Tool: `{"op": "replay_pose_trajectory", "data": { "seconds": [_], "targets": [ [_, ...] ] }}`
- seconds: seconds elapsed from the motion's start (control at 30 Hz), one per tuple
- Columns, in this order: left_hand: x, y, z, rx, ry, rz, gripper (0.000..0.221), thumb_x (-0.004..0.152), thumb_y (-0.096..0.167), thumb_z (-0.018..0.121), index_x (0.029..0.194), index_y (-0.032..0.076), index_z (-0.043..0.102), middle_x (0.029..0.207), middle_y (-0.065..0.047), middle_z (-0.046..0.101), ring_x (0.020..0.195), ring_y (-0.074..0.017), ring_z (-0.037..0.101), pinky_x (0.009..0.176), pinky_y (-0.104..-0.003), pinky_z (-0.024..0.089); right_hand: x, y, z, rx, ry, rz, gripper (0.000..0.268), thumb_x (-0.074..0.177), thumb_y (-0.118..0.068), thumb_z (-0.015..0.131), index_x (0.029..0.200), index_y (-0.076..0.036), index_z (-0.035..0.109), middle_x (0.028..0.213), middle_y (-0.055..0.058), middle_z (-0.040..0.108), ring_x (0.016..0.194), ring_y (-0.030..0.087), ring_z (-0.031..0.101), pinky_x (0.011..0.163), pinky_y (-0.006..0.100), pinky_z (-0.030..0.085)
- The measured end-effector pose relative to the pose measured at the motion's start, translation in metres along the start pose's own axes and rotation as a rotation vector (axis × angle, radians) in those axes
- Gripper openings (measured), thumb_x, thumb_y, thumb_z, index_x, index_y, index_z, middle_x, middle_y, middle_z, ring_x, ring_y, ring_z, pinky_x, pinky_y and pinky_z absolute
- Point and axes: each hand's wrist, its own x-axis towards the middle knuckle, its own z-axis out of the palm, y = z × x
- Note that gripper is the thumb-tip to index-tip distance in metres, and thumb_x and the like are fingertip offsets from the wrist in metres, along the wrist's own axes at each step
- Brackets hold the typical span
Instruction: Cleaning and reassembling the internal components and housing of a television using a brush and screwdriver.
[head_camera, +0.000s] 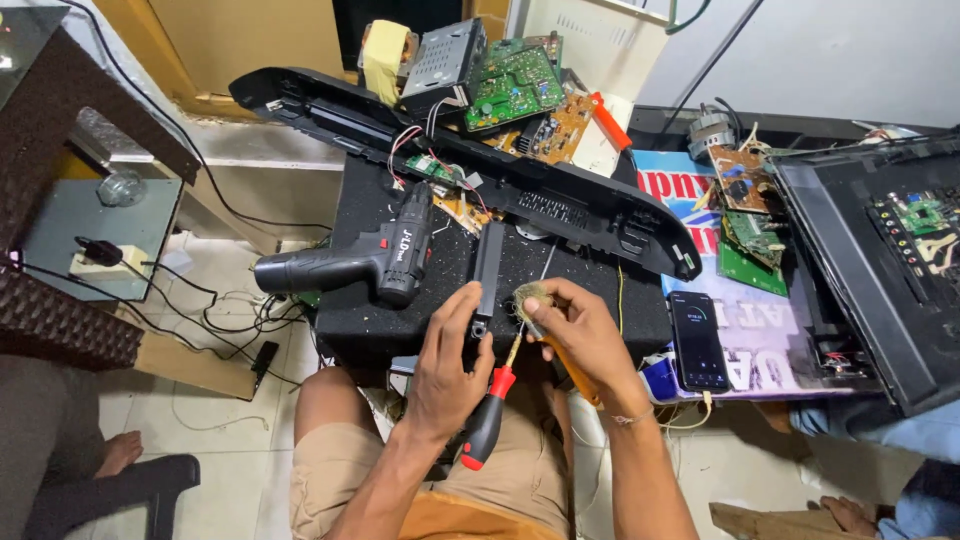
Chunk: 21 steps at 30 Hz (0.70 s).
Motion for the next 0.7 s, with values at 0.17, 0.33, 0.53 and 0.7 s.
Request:
{"op": "replay_pose_trajectory", "data": {
  "seconds": [0.17,0.33,0.53,0.7],
  "targets": [
    [-0.004,-0.009,0.006,-0.041,-0.014,-0.173,0.076,0.082,-0.001,0.076,0.148,-0.003,0.039,0.146,-0.025,0.044,0.128,-0.0404,0.056,0.101,-0.043,0.057,0.004,-0.012,0.002,-0.234,-0.046,-0.116,0.03,0.086,-0.006,0.079,0.115,0.0,0.076,0.083,0.014,0.068,0.073,0.02,0.065,0.048,0.028,0.056],
    [-0.004,-0.013,0.014,0.043,-0.018,-0.171,0.066,0.08,0.002,0.079,0.141,-0.001,0.055,0.134,-0.017,0.059,0.12,-0.0342,0.062,0.1,-0.044,0.055,0.001,-0.029,0.019,-0.531,-0.128,-0.322,0.032,0.083,-0.01,0.081,0.115,-0.015,0.08,0.09,0.012,0.073,0.081,0.023,0.065,0.07,0.04,0.055],
    [-0.01,-0.015,0.029,0.122,0.11,-0.21,0.064,0.078,-0.001,0.074,0.14,0.0,0.056,0.127,-0.015,0.067,0.103,-0.0307,0.066,0.092,-0.041,0.055,0.017,-0.029,0.029,-0.73,-0.227,-0.471,0.024,0.084,-0.011,0.079,0.108,-0.011,0.082,0.083,0.016,0.069,0.07,0.03,0.064,0.063,0.043,0.054],
    [-0.006,-0.009,0.026,0.069,0.124,-0.256,0.076,0.079,0.005,0.079,0.147,0.0,0.044,0.132,-0.013,0.071,0.103,-0.0241,0.069,0.088,-0.032,0.057,0.051,-0.027,0.018,-1.103,-0.139,-0.41,0.018,0.089,-0.022,0.074,0.106,-0.018,0.079,0.092,0.013,0.067,0.084,0.043,0.068,0.074,0.054,0.057]
  ]
}}
